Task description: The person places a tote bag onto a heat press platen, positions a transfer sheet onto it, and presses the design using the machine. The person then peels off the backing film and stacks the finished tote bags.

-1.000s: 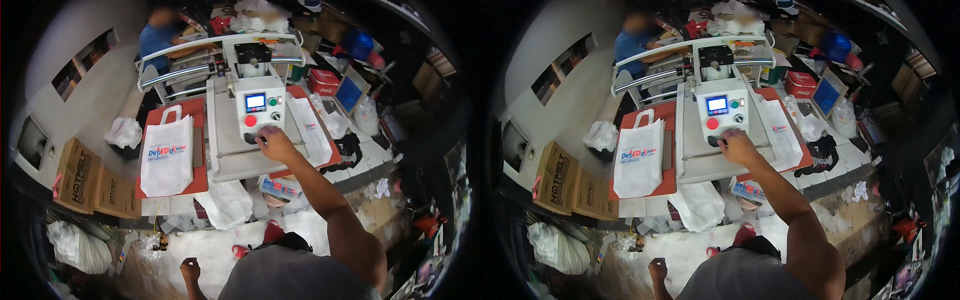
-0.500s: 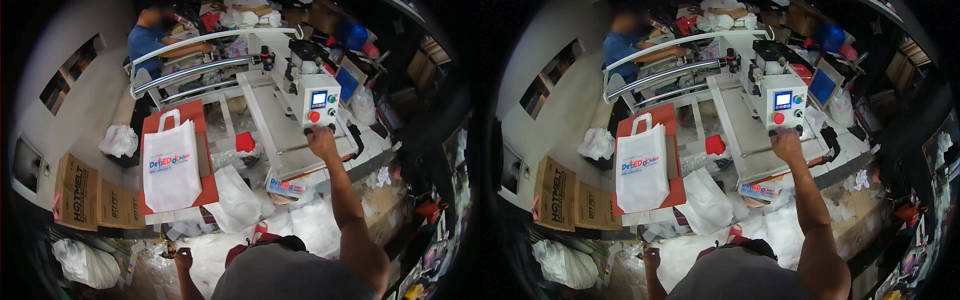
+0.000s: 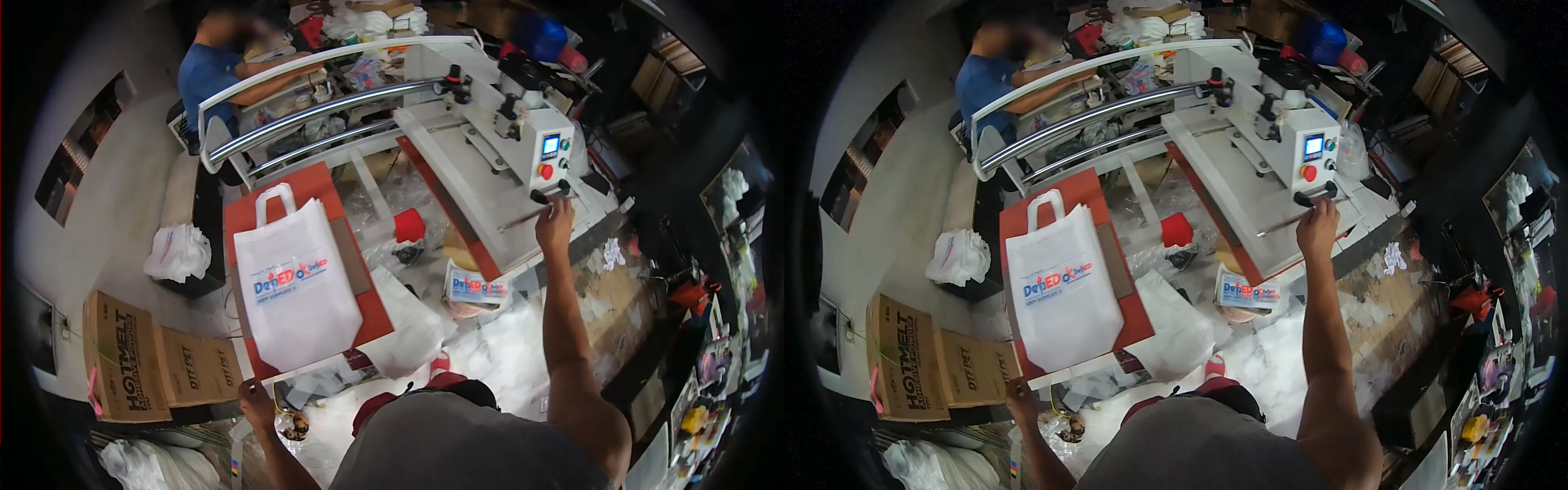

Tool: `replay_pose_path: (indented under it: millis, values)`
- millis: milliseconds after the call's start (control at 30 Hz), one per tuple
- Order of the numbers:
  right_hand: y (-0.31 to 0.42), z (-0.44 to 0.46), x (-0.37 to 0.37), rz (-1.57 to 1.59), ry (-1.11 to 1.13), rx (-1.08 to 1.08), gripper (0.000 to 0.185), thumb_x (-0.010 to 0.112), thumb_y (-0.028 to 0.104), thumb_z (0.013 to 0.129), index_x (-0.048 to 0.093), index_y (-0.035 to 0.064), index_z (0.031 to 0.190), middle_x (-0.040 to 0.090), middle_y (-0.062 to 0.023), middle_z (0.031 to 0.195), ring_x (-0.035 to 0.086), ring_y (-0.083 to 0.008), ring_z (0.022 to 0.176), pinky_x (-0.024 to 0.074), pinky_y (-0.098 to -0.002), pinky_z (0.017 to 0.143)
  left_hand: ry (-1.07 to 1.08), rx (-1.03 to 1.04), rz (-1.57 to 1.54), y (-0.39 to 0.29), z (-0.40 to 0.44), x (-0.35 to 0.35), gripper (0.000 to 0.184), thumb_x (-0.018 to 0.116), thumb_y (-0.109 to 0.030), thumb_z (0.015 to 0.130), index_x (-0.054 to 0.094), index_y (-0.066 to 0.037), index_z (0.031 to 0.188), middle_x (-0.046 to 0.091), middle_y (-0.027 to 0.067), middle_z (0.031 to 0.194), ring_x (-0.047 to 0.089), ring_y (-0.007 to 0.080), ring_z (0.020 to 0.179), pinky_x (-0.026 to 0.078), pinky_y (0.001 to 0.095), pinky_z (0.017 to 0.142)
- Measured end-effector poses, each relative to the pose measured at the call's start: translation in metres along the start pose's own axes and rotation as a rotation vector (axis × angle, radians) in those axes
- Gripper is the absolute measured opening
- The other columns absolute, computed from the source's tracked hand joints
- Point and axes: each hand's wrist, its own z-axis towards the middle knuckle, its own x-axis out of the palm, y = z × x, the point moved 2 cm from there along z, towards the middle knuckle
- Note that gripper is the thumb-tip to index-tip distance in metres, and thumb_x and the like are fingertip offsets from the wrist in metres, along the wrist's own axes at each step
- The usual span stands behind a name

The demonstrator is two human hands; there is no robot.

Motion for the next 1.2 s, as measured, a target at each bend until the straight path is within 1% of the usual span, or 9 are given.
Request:
replay_pose_path:
  millis: [67,233,367,733,800,933,1000,1100,1200]
  values:
    - [0.059,-0.017,0.0,-0.009,0.0,0.279,0.02,0.055,-0.001,0.081,0.058,0.0003,0.102,0.06,-0.0198,0.101,0.055,-0.041,0.094,0.0433,-0.0492,0.082,0.005,0.065,-0.214,0.007,0.015,-0.004,0.014,0.061,-0.009,0.089,0.064,-0.001,0.1,0.064,0.0175,0.096,0.065,0.0326,0.082,0.053,0.0403,0.071]
    - [0.25,-0.074,0.066,0.537,0.31,0.088,0.012,0.063,0.002,0.08,0.066,0.003,0.091,0.065,-0.0177,0.092,0.061,-0.0372,0.093,0.0476,-0.0445,0.083,0.1,0.267,-0.346,-0.025,0.04,-0.011,0.014,0.061,0.0,0.083,0.064,-0.002,0.097,0.064,0.0164,0.095,0.063,0.0335,0.09,0.052,0.0391,0.076]
    - [0.363,-0.067,0.124,0.581,0.592,0.016,0.02,0.061,0.012,0.084,0.066,-0.0015,0.098,0.064,-0.0224,0.09,0.062,-0.0394,0.092,0.0495,-0.0463,0.082,0.161,0.367,-0.321,-0.034,0.048,-0.013,0.016,0.062,0.001,0.082,0.063,-0.003,0.097,0.063,0.0145,0.097,0.062,0.0326,0.092,0.054,0.0385,0.076]
    - [0.399,-0.08,0.283,0.358,0.776,0.063,0.011,0.063,0.012,0.075,0.063,0.0025,0.08,0.064,-0.0207,0.085,0.064,-0.0382,0.08,0.0507,-0.0461,0.073,0.137,0.108,-0.253,0.106,-0.001,-0.033,0.016,0.059,0.003,0.083,0.061,-0.003,0.097,0.063,0.0154,0.097,0.062,0.0288,0.084,0.053,0.0337,0.062]
    - [0.407,-0.071,0.273,0.427,0.819,0.185,0.008,0.064,0.011,0.073,0.063,0.0034,0.076,0.064,-0.0199,0.085,0.064,-0.037,0.079,0.0509,-0.0456,0.072,0.106,0.15,-0.25,0.129,-0.009,-0.03,0.013,0.059,0.002,0.084,0.061,-0.002,0.096,0.063,0.0162,0.097,0.062,0.0303,0.085,0.053,0.0349,0.062]
    - [0.452,-0.083,0.192,0.486,0.728,-0.058,0.01,0.064,0.012,0.069,0.064,0.0052,0.076,0.063,-0.0175,0.087,0.061,-0.0354,0.082,0.0507,-0.0454,0.072,0.168,0.038,-0.269,0.156,-0.029,-0.028,0.011,0.058,-0.001,0.085,0.061,-0.001,0.095,0.063,0.0175,0.097,0.062,0.0329,0.087,0.053,0.0393,0.068]
    - [0.489,-0.127,0.142,0.636,0.719,-0.126,0.014,0.069,0.008,0.066,0.058,0.0081,0.074,0.062,-0.0148,0.099,0.06,-0.0337,0.091,0.0468,-0.0447,0.083,0.189,0.025,-0.24,0.169,-0.033,-0.019,0.011,0.059,-0.002,0.085,0.061,-0.001,0.096,0.064,0.0179,0.096,0.062,0.0331,0.087,0.053,0.0401,0.07]
    - [0.523,-0.185,0.061,0.84,1.351,-0.241,0.02,0.067,0.007,0.07,0.055,0.007,0.085,0.061,-0.0128,0.097,0.058,-0.0343,0.091,0.0471,-0.0419,0.082,0.223,-0.011,-0.23,0.18,-0.041,-0.006,0.012,0.061,-0.003,0.085,0.062,-0.002,0.097,0.065,0.0184,0.093,0.063,0.0336,0.086,0.052,0.0413,0.074]
    - [0.524,-0.208,-0.002,1.044,1.899,-0.083,0.02,0.067,0.016,0.076,0.059,0.0059,0.092,0.066,-0.0143,0.098,0.064,-0.0324,0.095,0.0504,-0.0401,0.079,0.229,0.007,-0.213,0.18,-0.05,-0.004,0.012,0.062,-0.004,0.085,0.064,-0.001,0.097,0.066,0.0176,0.089,0.065,0.0326,0.081,0.053,0.0392,0.07]
